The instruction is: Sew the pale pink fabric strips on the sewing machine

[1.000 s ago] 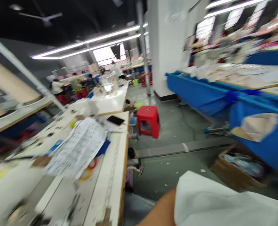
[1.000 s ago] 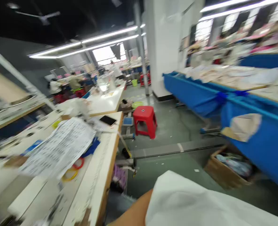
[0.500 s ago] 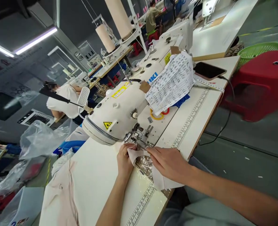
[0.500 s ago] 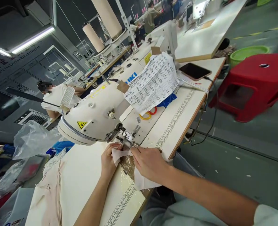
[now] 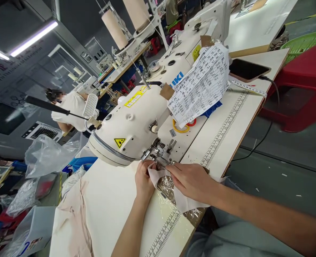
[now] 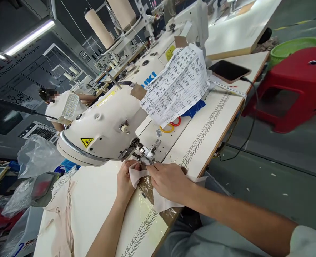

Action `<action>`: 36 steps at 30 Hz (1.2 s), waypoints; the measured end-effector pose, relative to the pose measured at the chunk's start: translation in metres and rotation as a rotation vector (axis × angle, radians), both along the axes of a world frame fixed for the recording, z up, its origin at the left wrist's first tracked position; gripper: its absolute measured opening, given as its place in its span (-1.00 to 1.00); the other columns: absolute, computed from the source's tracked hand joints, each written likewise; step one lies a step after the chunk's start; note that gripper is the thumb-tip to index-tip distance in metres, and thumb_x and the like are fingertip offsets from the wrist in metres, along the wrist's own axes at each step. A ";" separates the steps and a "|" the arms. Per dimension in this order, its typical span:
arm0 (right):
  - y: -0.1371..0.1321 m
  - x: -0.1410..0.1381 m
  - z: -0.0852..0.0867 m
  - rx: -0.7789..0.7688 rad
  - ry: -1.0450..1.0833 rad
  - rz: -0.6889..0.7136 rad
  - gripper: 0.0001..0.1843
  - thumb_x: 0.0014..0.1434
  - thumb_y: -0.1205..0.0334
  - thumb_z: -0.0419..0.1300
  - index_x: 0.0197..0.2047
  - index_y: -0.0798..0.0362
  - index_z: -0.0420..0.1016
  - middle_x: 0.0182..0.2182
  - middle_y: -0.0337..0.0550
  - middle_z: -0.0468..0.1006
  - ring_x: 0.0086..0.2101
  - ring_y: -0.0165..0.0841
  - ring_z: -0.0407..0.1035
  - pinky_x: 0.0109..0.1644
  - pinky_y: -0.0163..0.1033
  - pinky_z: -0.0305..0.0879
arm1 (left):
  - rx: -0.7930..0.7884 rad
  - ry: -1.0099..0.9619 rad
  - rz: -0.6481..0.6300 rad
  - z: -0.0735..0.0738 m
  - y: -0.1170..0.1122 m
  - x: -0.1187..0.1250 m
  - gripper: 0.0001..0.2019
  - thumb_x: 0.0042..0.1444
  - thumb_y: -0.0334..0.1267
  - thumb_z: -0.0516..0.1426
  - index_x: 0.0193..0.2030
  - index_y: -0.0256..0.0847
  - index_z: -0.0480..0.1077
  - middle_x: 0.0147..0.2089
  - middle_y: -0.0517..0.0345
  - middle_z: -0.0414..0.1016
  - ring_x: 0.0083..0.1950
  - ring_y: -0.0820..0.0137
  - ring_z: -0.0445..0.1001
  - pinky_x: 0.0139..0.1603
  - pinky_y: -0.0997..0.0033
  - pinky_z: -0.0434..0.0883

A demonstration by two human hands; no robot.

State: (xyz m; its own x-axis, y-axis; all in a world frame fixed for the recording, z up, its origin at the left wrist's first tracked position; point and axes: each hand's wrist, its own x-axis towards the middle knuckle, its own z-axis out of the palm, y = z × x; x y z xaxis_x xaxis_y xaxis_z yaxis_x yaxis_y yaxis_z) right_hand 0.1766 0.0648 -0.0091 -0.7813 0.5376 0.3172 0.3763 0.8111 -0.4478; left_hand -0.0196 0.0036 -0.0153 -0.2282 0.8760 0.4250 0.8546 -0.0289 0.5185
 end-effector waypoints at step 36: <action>-0.023 0.081 0.006 -0.245 0.163 0.104 -0.68 0.23 0.49 -0.06 -0.06 0.03 0.38 -0.27 -0.18 0.62 -0.36 -0.33 0.53 -0.33 -0.27 0.33 | -0.123 0.513 -0.225 0.024 -0.017 0.008 -0.60 0.11 -0.59 -0.04 0.00 -0.17 0.37 -0.02 -0.04 0.42 -0.06 0.23 0.39 -0.18 0.22 0.51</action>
